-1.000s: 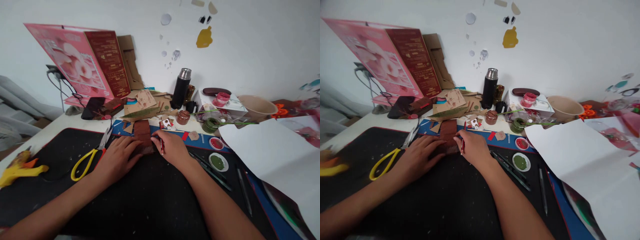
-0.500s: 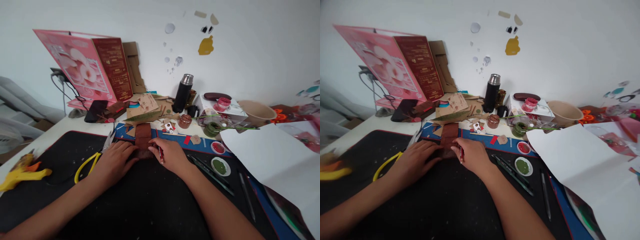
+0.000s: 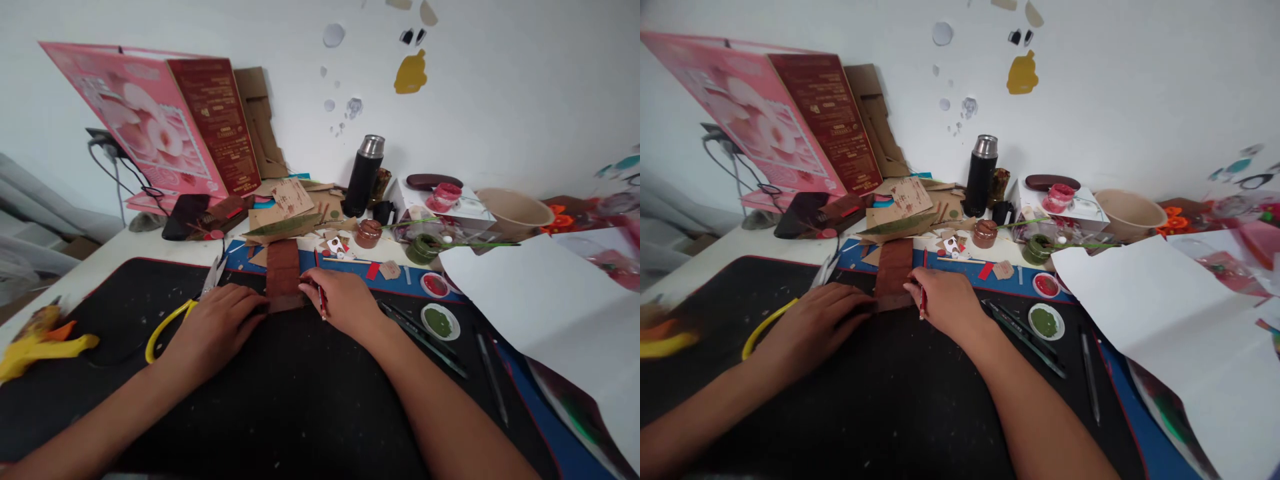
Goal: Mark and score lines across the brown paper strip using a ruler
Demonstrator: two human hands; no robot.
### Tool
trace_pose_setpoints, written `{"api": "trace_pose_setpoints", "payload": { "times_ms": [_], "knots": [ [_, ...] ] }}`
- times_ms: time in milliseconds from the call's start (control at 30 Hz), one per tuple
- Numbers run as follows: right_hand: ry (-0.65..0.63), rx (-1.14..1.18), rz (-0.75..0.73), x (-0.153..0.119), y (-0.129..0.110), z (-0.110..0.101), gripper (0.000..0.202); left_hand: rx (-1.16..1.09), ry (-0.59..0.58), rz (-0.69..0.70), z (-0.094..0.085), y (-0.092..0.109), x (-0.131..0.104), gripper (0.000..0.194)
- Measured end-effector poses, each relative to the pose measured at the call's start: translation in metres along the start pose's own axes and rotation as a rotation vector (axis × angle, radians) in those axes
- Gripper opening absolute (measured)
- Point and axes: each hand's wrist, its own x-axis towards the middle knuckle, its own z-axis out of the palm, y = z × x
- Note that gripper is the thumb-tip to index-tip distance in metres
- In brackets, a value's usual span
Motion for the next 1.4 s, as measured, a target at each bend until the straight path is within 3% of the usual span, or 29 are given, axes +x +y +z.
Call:
{"api": "trace_pose_setpoints", "payload": {
  "times_ms": [400, 600, 800, 1400],
  "knots": [
    [0.039, -0.118, 0.031, 0.0, 0.004, -0.002, 0.023, 0.018, 0.013, 0.029, 0.004, 0.006, 0.008, 0.028],
    [0.013, -0.126, 0.03, 0.0, 0.004, 0.0, 0.022, 0.026, 0.102, 0.006, 0.003, 0.02, -0.003, 0.027],
    [-0.003, -0.132, 0.01, 0.0, 0.004, 0.001, 0.023, 0.049, 0.072, 0.127, 0.011, 0.041, -0.013, 0.029],
    [-0.113, -0.197, -0.096, -0.004, 0.0, -0.007, 0.04, 0.129, 0.109, 0.127, 0.023, 0.052, -0.028, 0.038]
  ]
}}
